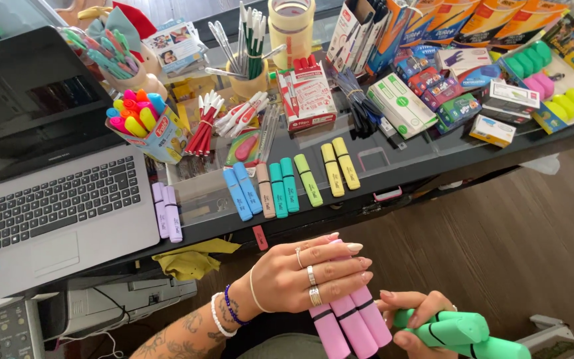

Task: Cleaning highlighters with a cloth and arranging them in rows on a desk

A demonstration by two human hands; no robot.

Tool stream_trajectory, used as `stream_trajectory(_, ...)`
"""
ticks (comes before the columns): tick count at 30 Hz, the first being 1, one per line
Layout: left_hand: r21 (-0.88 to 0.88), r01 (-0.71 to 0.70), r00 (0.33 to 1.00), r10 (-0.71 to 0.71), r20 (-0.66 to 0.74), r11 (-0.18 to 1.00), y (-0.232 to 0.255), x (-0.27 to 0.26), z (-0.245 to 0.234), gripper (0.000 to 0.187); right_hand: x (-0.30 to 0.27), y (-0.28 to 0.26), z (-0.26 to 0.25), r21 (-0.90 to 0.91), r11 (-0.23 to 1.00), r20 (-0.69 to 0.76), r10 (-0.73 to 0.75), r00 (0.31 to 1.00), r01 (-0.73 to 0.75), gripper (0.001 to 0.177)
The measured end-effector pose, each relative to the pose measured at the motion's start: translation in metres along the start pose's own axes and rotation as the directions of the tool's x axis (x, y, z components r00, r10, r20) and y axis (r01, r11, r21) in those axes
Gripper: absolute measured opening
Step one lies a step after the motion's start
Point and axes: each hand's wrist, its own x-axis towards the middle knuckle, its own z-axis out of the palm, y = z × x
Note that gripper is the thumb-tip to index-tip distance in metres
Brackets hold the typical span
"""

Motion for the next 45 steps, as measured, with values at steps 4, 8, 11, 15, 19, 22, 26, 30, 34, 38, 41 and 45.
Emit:
stream_trajectory(4,-0.006,0.005,1.0,-0.005,0.013,1.0,0.001,0.002,0.006,0.023,-0.01,-0.002,-0.004,0.115,0.993,0.007,0.034,0.999,-0.035,0.026)
stream_trajectory(8,-0.046,0.043,0.998,-0.041,0.045,0.998,0.004,0.003,0.012,0.025,-0.011,-0.016,-0.013,0.096,0.989,0.045,0.105,0.993,-0.109,0.03)
stream_trajectory(11,-0.103,0.093,0.99,-0.081,0.111,0.99,0.002,-0.004,0.019,0.029,-0.006,-0.043,0.011,-0.031,0.989,-0.021,0.145,0.989,-0.145,0.032)
stream_trajectory(15,-0.164,0.201,0.955,-0.156,0.252,0.966,0.001,-0.019,0.031,0.034,0.02,-0.056,0.039,-0.299,0.954,-0.032,0.004,0.999,-0.014,0.038)
stream_trajectory(19,-0.111,0.229,0.941,-0.191,0.278,0.967,0.007,-0.026,0.042,0.029,0.034,-0.058,0.062,-0.621,0.783,-0.073,-0.062,0.995,0.003,0.044)
stream_trajectory(22,-0.144,0.311,0.912,-0.252,0.325,0.939,0.008,-0.028,0.045,0.032,0.039,-0.057,0.05,-0.537,0.841,-0.113,-0.141,0.984,0.059,0.037)
stream_trajectory(26,-0.469,0.628,0.778,-0.488,0.395,0.621,0.017,-0.005,0.034,0.036,0.029,-0.065,0.013,0.164,0.986,0.099,0.01,0.995,-0.026,0.014)
stream_trajectory(30,-0.728,0.676,0.562,-0.558,0.611,-0.118,0.025,-0.024,0.064,0.027,0.015,-0.045,0.013,0.072,0.997,-0.322,0.061,0.945,-0.039,0.024)
stream_trajectory(34,-0.587,0.63,0.401,-0.434,0.807,-0.508,0.031,-0.014,0.087,0.054,-0.003,-0.049,0.008,0.101,0.993,-0.444,0.095,0.891,-0.055,0.03)
stream_trajectory(38,-0.49,0.672,0.372,-0.32,0.872,-0.556,0.036,0.007,0.113,0.055,-0.032,-0.053,-0.011,0.109,0.986,-0.536,0.165,0.828,-0.126,0.03)
stream_trajectory(41,-0.451,0.673,0.389,-0.239,0.89,-0.586,0.042,0.026,0.139,0.056,-0.052,-0.056,-0.03,0.052,0.986,-0.607,0.156,0.779,-0.157,0.034)
stream_trajectory(45,-0.427,0.68,0.381,-0.211,0.9,-0.596,0.054,0.046,0.182,0.06,-0.064,-0.072,-0.043,0.039,0.987,-0.719,0.137,0.682,-0.157,0.041)
